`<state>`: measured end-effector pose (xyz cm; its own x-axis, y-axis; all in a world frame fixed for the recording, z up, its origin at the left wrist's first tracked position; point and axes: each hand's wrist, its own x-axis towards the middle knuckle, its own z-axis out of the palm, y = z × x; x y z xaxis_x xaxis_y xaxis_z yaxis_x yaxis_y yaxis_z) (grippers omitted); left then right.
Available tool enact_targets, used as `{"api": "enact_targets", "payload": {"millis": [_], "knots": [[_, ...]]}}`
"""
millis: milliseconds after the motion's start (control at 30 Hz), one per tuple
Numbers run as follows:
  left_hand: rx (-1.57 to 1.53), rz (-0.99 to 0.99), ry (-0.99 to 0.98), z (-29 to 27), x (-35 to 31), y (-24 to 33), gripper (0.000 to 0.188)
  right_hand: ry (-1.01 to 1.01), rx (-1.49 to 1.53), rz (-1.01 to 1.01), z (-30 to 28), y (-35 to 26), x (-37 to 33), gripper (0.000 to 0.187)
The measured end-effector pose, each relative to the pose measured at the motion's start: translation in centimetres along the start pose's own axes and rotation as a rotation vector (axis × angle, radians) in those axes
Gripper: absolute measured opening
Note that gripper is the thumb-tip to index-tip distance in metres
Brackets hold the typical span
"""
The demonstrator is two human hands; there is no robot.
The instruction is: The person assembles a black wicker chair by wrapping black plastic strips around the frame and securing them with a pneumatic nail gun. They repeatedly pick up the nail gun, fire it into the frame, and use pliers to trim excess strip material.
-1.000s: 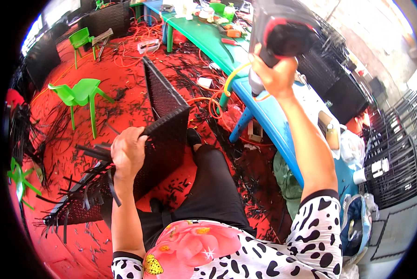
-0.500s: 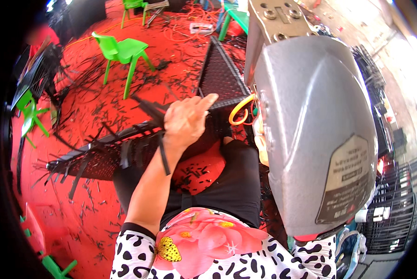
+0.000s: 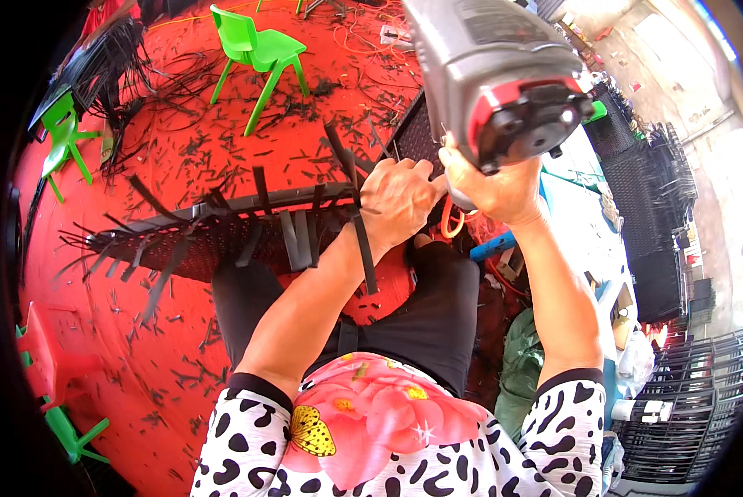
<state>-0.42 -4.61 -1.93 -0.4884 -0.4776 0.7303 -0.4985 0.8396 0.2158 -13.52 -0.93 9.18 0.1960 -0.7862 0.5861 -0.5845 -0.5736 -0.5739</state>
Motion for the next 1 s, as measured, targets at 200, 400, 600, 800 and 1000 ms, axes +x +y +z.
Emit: {"api": "enact_targets", "payload": {"millis": [200,400,600,800,1000], "knots": [[-0.061,-0.043,0.116,0.1,0.7,-0.3,0.013,0.077,0.336,-0.114,-1.6,-4.3,0.7,0.017],[-0.005,-0.060,0.095,0.0,1.0,-0.8,0.031,0.030,0.208,0.292,-6.8,-9.6,-1.9,0.023],[-0.029,-0.125,-0.209,-1.7,1.9,-0.5,0.062,-0.131,0.232,0.909,-8.3,-10.9,-7.9,0.030],[-0.218,-0.220,-0.340,-1.5,2.0,-1.4,0.070,-0.263,0.414,0.892,-8.0,-7.5,-8.7,0.038],[-0.251,-0.004,-0.108,-0.2,1.2,-2.5,0.071,-0.309,0.430,0.849,-7.3,-6.4,-6.9,0.033]]}}
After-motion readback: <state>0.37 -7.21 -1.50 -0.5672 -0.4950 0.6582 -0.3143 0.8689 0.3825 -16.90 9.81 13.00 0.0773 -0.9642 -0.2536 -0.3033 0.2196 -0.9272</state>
